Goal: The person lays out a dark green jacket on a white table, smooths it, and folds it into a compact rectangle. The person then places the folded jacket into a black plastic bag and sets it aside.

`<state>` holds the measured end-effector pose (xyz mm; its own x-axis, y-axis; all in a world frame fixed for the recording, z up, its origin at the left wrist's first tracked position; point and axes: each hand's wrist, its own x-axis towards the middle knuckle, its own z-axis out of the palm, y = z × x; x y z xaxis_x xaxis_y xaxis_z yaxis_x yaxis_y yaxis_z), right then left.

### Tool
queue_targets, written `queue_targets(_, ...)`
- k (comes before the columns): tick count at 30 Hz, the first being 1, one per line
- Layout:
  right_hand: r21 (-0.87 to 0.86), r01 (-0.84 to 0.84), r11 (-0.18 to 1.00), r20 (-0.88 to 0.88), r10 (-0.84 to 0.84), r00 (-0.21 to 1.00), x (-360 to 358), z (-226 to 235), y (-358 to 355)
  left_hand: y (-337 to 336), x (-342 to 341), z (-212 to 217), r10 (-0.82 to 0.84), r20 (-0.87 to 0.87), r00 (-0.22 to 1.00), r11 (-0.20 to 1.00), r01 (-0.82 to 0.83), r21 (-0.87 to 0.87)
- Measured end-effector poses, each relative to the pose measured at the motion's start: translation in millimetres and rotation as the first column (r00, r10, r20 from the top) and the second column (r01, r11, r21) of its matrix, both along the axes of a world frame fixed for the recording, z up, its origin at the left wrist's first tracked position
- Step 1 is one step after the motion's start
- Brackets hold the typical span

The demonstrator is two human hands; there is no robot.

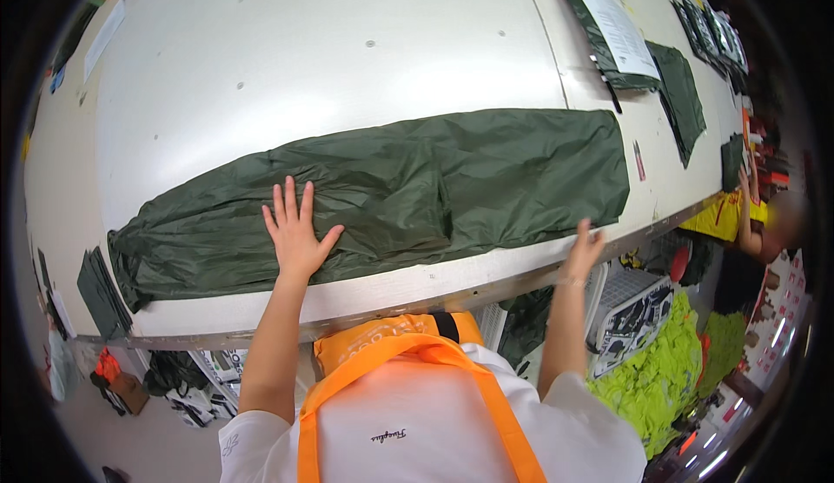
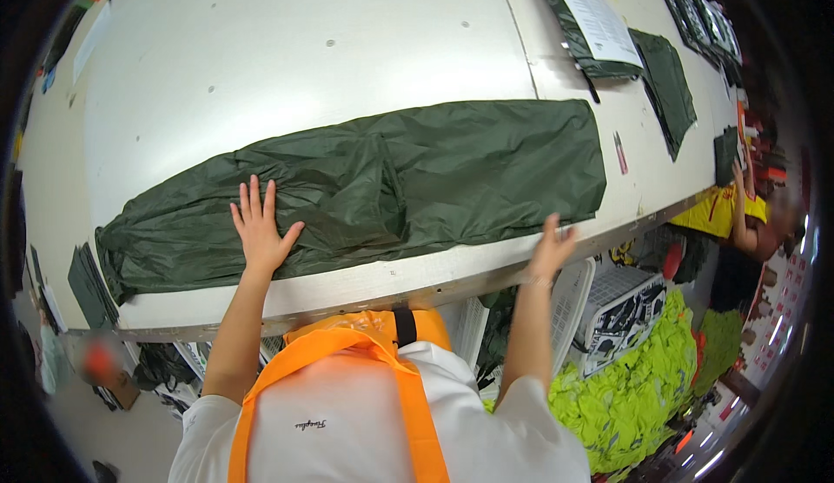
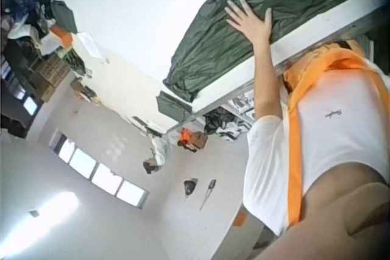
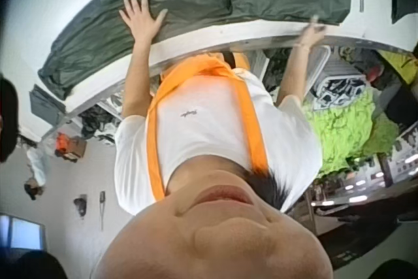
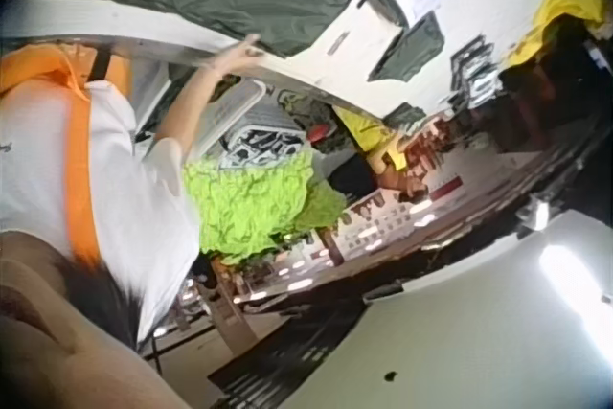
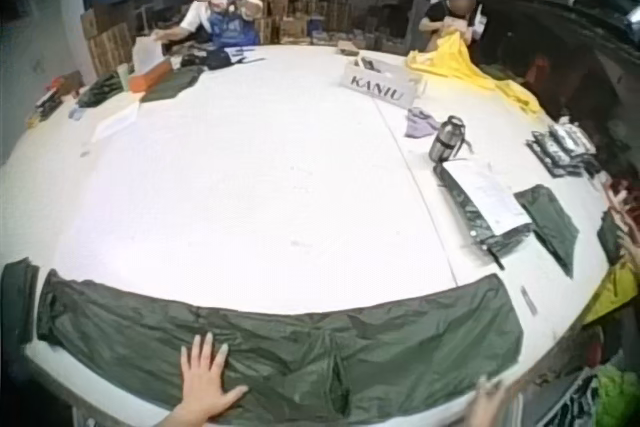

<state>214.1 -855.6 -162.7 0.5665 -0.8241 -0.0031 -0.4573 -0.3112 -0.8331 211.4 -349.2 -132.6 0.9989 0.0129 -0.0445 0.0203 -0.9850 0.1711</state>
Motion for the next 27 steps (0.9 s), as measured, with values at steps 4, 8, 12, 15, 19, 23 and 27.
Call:
queue_targets(4, 0.714, 0.031, 0.699, -0.087, 0.045, 0.995, -45.9, 38.6, 100.9, -0.4, -0.4, -5.8, -0.026, 0.023, 0.999, 0.999, 0.026, 0.029)
queue_targets(8, 0.826, -0.031, 0.563, 0.081, -0.064, 0.995, 8.4, 37.0, 135.0, -0.5, 0.5, 2.5, -0.016, 0.046, 0.999, 0.999, 0.014, 0.036)
queue_targets(12, 0.926, -0.313, 0.213, 0.352, -0.183, 0.918, 41.5, 34.4, 123.2, 3.2, -6.8, 9.3, -0.023, 0.096, 0.995, 1.0, 0.024, -0.011)
queue_targets(15, 0.869, -0.339, 0.359, 0.412, -0.149, 0.899, 54.5, 17.6, 109.8, 16.2, -8.0, 6.3, -0.049, 0.111, 0.993, 0.997, 0.055, -0.051)
queue_targets(19, 0.671, -0.465, 0.577, 0.625, -0.103, 0.774, 80.0, 116.4, 159.4, 26.6, -18.1, -18.5, 0.013, 0.111, 0.994, 0.987, 0.005, -0.159)
queue_targets(23, 0.493, -0.809, 0.321, 0.806, 0.18, 0.563, 103.6, 242.3, 254.9, 18.6, -14.3, -6.5, 0.117, 0.209, 0.971, 0.844, 0.014, -0.537)
queue_targets(27, -0.744, -0.615, 0.26, 0.39, 0.917, -0.085, 71.7, 302.4, 499.1, 36.1, -9.1, -36.1, 0.5, -0.095, 0.861, -0.416, 0.142, -0.898)
